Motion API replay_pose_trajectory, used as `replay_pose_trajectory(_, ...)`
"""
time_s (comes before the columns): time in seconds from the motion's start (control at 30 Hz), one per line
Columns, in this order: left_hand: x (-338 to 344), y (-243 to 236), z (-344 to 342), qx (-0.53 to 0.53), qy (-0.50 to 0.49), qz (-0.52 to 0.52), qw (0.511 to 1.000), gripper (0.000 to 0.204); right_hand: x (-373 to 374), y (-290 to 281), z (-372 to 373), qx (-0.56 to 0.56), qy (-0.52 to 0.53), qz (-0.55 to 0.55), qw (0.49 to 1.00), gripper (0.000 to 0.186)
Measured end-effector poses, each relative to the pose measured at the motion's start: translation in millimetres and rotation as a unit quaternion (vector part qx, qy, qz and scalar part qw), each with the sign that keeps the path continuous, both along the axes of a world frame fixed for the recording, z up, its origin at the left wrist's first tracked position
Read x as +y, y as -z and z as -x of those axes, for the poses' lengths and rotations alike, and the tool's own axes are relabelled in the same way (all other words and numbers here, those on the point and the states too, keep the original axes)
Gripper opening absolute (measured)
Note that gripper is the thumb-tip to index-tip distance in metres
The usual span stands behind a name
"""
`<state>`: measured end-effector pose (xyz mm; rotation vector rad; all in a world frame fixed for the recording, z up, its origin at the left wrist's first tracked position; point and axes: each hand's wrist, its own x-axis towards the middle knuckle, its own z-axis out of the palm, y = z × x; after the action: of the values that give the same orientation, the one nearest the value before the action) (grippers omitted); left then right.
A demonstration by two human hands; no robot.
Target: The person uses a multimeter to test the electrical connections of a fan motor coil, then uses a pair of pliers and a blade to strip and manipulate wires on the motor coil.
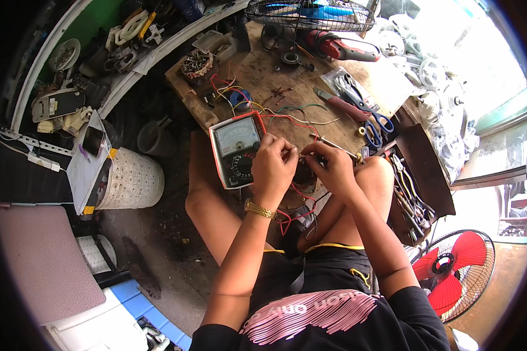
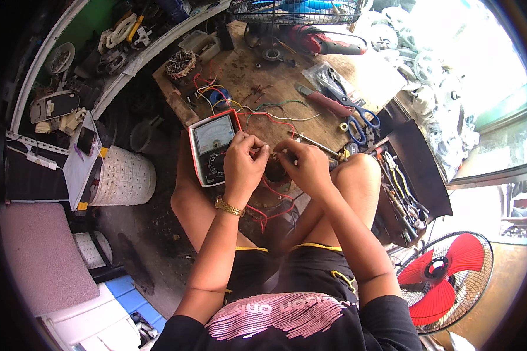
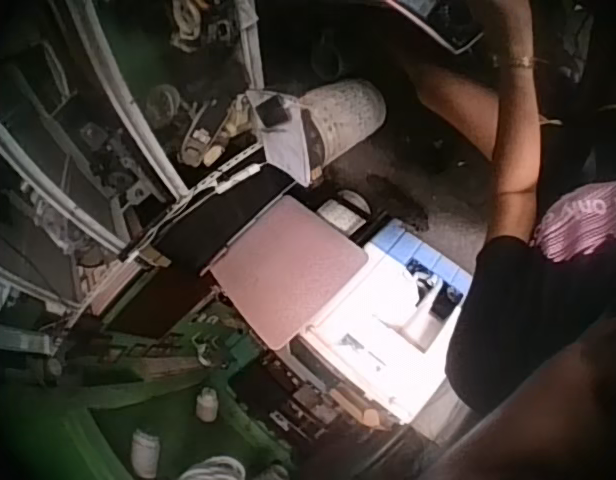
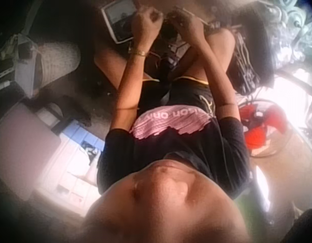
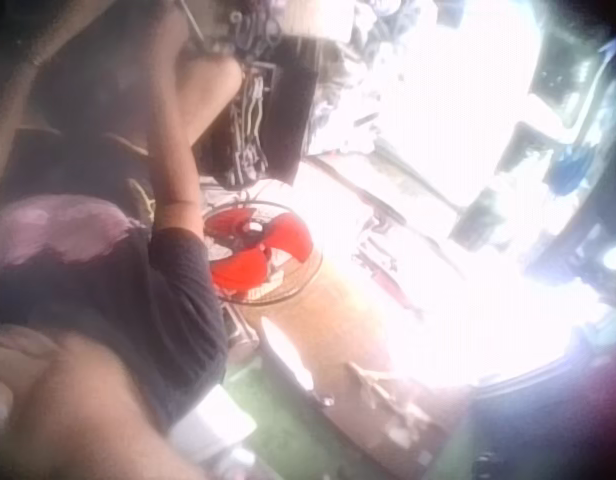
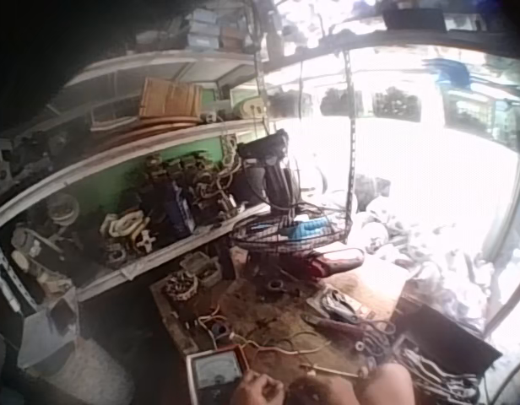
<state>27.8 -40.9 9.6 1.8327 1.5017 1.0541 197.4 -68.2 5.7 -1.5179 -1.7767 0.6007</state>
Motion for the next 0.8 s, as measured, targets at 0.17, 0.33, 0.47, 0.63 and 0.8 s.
replay_pose_trajectory(0.17, -1.5, -2.9, -0.8, -0.008, -0.003, 0.013, 1.0, 0.013, 0.5, 1.1, 1.2, 0.005, 0.005, 0.005, 1.0, 0.016)
replay_pose_trajectory(0.33, -2.2, -2.9, -0.6, -0.004, -0.007, -0.003, 1.0, 0.013, 0.0, 0.3, 5.1, -0.003, 0.02, 0.011, 1.0, 0.016)
replay_pose_trajectory(0.47, -2.1, -2.6, 1.7, 0.001, -0.001, -0.004, 1.0, 0.013, -1.1, -3.3, 7.5, -0.011, 0.019, 0.028, 0.999, 0.015)
replay_pose_trajectory(0.63, -1.6, -0.9, 2.2, 0.01, 0.0, -0.013, 1.0, 0.013, -1.0, -0.8, 7.0, 0.003, 0.018, 0.02, 1.0, 0.014)
replay_pose_trajectory(0.8, -1.1, -4.8, 0.4, -0.005, 0.003, 0.015, 1.0, 0.012, -2.0, 0.9, 5.0, 0.008, 0.017, 0.026, 0.999, 0.015)
